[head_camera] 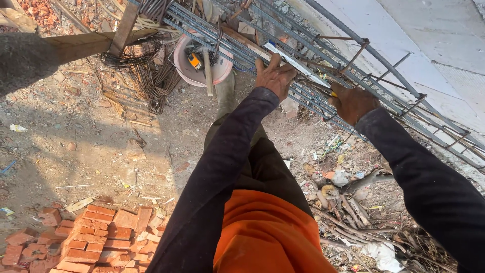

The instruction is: The person ties rebar by wrapping wire around metal bars and twisting and cutting the wire with pliers.

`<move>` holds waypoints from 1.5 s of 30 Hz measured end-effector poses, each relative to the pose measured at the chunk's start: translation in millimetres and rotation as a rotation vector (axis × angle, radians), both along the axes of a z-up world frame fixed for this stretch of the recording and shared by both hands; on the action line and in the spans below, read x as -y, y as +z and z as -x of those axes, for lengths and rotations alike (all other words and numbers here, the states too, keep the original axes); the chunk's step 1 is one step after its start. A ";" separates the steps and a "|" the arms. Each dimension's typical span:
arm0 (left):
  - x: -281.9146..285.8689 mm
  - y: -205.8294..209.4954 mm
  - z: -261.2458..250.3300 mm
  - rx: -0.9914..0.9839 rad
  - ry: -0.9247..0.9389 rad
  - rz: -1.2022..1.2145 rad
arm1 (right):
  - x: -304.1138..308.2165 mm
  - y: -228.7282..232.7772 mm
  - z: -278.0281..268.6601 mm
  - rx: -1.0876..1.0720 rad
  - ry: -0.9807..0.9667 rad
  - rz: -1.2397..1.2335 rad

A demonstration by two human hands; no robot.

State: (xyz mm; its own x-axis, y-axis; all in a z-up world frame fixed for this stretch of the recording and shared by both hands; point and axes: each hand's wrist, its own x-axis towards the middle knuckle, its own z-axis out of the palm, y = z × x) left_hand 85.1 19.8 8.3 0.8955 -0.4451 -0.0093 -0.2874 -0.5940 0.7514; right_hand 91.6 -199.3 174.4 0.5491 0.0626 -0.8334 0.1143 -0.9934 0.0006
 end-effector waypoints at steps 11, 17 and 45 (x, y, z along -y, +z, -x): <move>-1.5 11.6 -5.2 -0.050 0.003 -0.015 | 0.4 1.8 -10.8 -0.214 -0.380 -0.086; -2.4 6.5 -4.2 -0.041 0.040 0.016 | 6.4 -2.7 -15.2 -0.413 -0.730 -0.119; 17.5 14.3 59.8 -0.397 0.428 0.288 | -34.1 19.1 52.2 -0.290 -1.191 -0.309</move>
